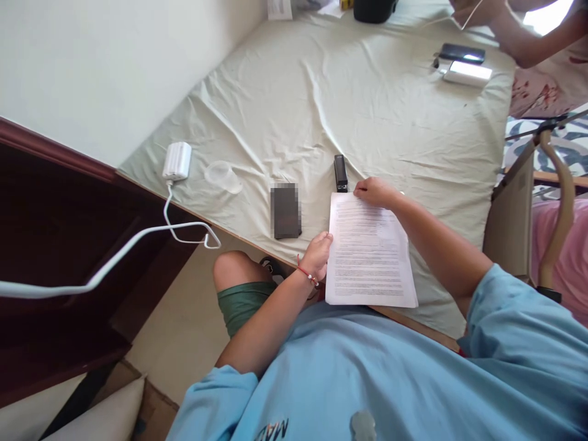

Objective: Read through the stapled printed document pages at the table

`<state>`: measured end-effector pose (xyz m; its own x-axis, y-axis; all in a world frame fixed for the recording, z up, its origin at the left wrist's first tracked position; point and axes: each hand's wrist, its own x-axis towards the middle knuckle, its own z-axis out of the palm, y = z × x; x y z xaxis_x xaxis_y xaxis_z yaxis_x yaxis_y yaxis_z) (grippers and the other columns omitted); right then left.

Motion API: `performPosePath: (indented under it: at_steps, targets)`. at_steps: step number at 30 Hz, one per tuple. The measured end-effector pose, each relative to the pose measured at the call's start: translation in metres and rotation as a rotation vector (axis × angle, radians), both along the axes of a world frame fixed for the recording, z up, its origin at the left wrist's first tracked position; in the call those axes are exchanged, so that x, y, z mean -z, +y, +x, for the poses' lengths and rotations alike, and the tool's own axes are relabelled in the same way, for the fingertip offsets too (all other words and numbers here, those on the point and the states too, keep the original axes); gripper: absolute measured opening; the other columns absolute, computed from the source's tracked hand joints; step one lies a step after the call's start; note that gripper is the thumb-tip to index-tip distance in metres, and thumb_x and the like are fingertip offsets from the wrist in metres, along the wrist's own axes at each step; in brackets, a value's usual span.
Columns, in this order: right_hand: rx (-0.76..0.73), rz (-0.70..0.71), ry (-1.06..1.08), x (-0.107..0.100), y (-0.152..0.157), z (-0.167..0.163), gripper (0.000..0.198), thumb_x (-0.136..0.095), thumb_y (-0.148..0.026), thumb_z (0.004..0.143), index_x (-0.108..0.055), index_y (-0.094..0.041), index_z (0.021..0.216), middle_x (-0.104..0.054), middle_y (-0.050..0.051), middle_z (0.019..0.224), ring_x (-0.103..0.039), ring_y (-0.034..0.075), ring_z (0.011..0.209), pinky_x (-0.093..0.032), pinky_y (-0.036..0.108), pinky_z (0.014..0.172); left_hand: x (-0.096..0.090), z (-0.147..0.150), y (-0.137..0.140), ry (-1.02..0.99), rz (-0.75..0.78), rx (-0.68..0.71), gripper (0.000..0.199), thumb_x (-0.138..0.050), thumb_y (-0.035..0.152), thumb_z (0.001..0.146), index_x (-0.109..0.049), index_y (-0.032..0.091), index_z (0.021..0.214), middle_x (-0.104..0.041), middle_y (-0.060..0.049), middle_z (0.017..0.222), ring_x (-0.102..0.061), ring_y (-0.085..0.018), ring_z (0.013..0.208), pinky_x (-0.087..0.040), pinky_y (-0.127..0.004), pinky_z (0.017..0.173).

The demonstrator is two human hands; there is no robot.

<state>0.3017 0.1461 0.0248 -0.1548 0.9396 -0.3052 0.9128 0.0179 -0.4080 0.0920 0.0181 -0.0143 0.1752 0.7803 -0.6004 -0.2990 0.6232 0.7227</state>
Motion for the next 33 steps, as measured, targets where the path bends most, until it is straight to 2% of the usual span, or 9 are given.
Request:
performPosePath:
  at_steps: [4,8,16,18,20,23,26,29,33]
  targets:
    - [-0.009,-0.004,-0.003,0.004,0.016,-0.002,0.027,-0.058,-0.022,0.097,-0.084,-0.021,0.102,-0.082,0.011,0.114,-0.073,0.029,0.104,-0.052,0.035,0.084,0.001,0.002,0.001,0.025,-0.025,-0.029,0.028,-0.081,0.037,0.081,-0.061,0.018,0.079,-0.075,-0.004,0.074,-0.077,-0.026,0.089,-0.061,-0.04,0.087]
    - [-0.014,-0.018,-0.015,0.004,0.029,-0.003,0.028,-0.058,-0.023,0.097,-0.084,-0.022,0.105,-0.082,0.011,0.115,-0.072,0.029,0.106,-0.051,0.035,0.085,0.003,0.005,0.002,0.05,-0.01,-0.044,0.031,-0.084,0.041,0.079,-0.063,0.018,0.076,-0.075,-0.006,0.073,-0.078,-0.028,0.089,-0.062,-0.043,0.088]
    - [0.007,0.01,-0.047,0.004,0.035,0.007,0.031,-0.055,-0.024,0.099,-0.083,-0.019,0.113,-0.08,0.014,0.118,-0.069,0.033,0.112,-0.05,0.041,0.092,0.009,0.006,-0.006,0.041,0.019,0.029,0.034,-0.088,0.042,0.078,-0.067,0.016,0.075,-0.078,-0.009,0.075,-0.079,-0.031,0.095,-0.062,-0.044,0.092]
    - [0.016,0.118,-0.049,0.006,0.026,0.005,0.033,-0.055,-0.027,0.1,-0.081,-0.019,0.119,-0.079,0.015,0.121,-0.066,0.036,0.119,-0.049,0.047,0.099,0.01,0.007,-0.006,0.056,0.01,0.024,0.032,-0.087,0.041,0.078,-0.067,0.016,0.074,-0.077,-0.009,0.073,-0.079,-0.031,0.093,-0.061,-0.042,0.09]
    - [0.023,0.329,-0.031,0.009,0.013,0.002,0.035,-0.056,-0.027,0.101,-0.078,-0.02,0.127,-0.077,0.016,0.129,-0.061,0.039,0.126,-0.047,0.054,0.103,0.009,0.007,-0.006,0.063,0.007,0.024,0.031,-0.086,0.041,0.079,-0.069,0.015,0.074,-0.076,-0.009,0.072,-0.079,-0.03,0.091,-0.061,-0.04,0.087]
    - [-0.084,0.593,0.036,0.016,-0.003,-0.004,0.037,-0.051,-0.021,0.104,-0.076,-0.023,0.131,-0.073,0.012,0.141,-0.057,0.036,0.135,-0.042,0.057,0.111,0.009,0.007,-0.006,0.079,0.012,0.027,0.03,-0.086,0.039,0.078,-0.07,0.014,0.076,-0.076,-0.007,0.071,-0.078,-0.028,0.087,-0.06,-0.036,0.083]
    - [-0.226,0.62,0.041,0.024,-0.012,-0.008,0.043,-0.046,-0.01,0.103,-0.076,-0.027,0.129,-0.075,0.006,0.142,-0.054,0.03,0.143,-0.031,0.058,0.122,0.009,0.007,-0.005,0.085,-0.001,0.023,0.029,-0.085,0.038,0.078,-0.069,0.013,0.076,-0.075,-0.006,0.069,-0.077,-0.026,0.081,-0.058,-0.034,0.078]
    - [-0.227,0.58,0.002,0.03,-0.016,-0.011,0.052,-0.045,-0.001,0.098,-0.074,-0.027,0.133,-0.073,0.005,0.146,-0.052,0.028,0.147,-0.025,0.06,0.128,0.011,0.008,-0.005,0.111,-0.004,0.03,0.028,-0.083,0.037,0.081,-0.069,0.013,0.076,-0.073,-0.005,0.067,-0.073,-0.023,0.073,-0.053,-0.03,0.069]
    - [-0.21,0.547,0.006,0.029,-0.018,-0.012,0.055,-0.046,0.002,0.096,-0.074,-0.026,0.134,-0.072,0.005,0.147,-0.054,0.028,0.145,-0.025,0.061,0.129,0.016,0.01,-0.005,0.146,0.031,0.043,0.026,-0.078,0.036,0.085,-0.068,0.014,0.075,-0.069,-0.003,0.065,-0.067,-0.019,0.066,-0.048,-0.028,0.065]
